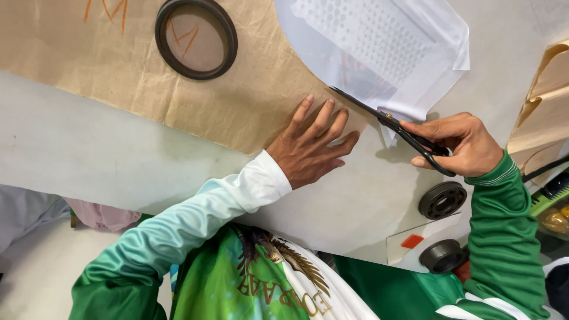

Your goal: The person uses shears to cut a piece of white fabric that is layered over a brown paper pattern on a white table. They hold the fabric steady with one hand while cutting along the pattern's edge with the other, then lift the cut fabric to reveal the pattern underneath.

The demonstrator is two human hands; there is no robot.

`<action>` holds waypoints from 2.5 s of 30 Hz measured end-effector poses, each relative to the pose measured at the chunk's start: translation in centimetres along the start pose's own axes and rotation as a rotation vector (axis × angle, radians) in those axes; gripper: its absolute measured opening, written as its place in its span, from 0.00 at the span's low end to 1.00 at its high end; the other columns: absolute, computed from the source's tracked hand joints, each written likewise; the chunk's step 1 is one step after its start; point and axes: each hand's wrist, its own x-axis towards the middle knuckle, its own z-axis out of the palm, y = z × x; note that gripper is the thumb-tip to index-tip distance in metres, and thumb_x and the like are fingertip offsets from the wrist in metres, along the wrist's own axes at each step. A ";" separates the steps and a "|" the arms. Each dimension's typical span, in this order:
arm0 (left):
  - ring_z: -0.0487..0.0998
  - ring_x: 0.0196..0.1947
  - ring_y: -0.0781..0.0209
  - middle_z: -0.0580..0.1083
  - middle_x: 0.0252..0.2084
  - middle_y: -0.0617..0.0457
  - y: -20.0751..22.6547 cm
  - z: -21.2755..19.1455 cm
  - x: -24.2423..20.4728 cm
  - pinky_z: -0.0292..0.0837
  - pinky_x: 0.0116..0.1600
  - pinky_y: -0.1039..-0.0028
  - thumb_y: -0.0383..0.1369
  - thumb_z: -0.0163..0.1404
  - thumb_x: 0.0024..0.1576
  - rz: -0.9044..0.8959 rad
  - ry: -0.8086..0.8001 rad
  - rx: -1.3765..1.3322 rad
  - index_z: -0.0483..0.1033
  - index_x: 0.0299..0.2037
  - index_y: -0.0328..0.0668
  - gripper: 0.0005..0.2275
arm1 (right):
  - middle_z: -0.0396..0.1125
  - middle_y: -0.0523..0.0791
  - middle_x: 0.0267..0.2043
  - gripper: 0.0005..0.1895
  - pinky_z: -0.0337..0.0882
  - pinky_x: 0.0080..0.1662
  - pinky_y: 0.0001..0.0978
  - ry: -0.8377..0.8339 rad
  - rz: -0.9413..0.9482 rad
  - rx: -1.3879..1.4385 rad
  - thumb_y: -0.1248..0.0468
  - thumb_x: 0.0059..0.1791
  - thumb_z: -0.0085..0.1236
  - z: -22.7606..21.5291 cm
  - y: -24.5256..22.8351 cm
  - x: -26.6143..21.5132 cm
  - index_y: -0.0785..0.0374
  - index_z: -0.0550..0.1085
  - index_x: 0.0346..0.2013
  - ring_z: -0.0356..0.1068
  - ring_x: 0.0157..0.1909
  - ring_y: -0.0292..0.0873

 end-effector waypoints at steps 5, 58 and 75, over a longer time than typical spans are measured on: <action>0.65 0.65 0.47 0.66 0.63 0.49 -0.1 -0.1 0.2 0.57 0.70 0.47 0.65 0.65 0.50 -0.021 0.010 -0.020 0.65 0.63 0.59 0.37 | 0.60 0.35 0.30 0.37 0.50 0.28 0.29 -0.014 -0.001 0.045 0.67 0.36 0.73 0.3 -0.7 0.4 0.67 0.74 0.61 0.44 0.27 0.37; 0.66 0.65 0.45 0.66 0.64 0.48 -0.3 -0.1 0.0 0.57 0.70 0.45 0.60 0.67 0.49 -0.039 0.035 -0.083 0.66 0.64 0.57 0.37 | 0.49 0.35 0.31 0.35 0.47 0.29 0.29 0.096 -0.032 0.092 0.64 0.39 0.72 4.0 -2.3 1.2 0.67 0.73 0.60 0.42 0.28 0.37; 0.70 0.59 0.42 0.69 0.58 0.41 -1.4 -3.5 1.4 0.62 0.67 0.43 0.53 0.73 0.40 -0.130 0.054 -0.328 0.75 0.43 0.44 0.30 | 0.49 0.34 0.35 0.34 0.48 0.31 0.27 0.128 0.024 0.133 0.67 0.40 0.71 5.2 -3.2 1.5 0.68 0.73 0.61 0.44 0.30 0.37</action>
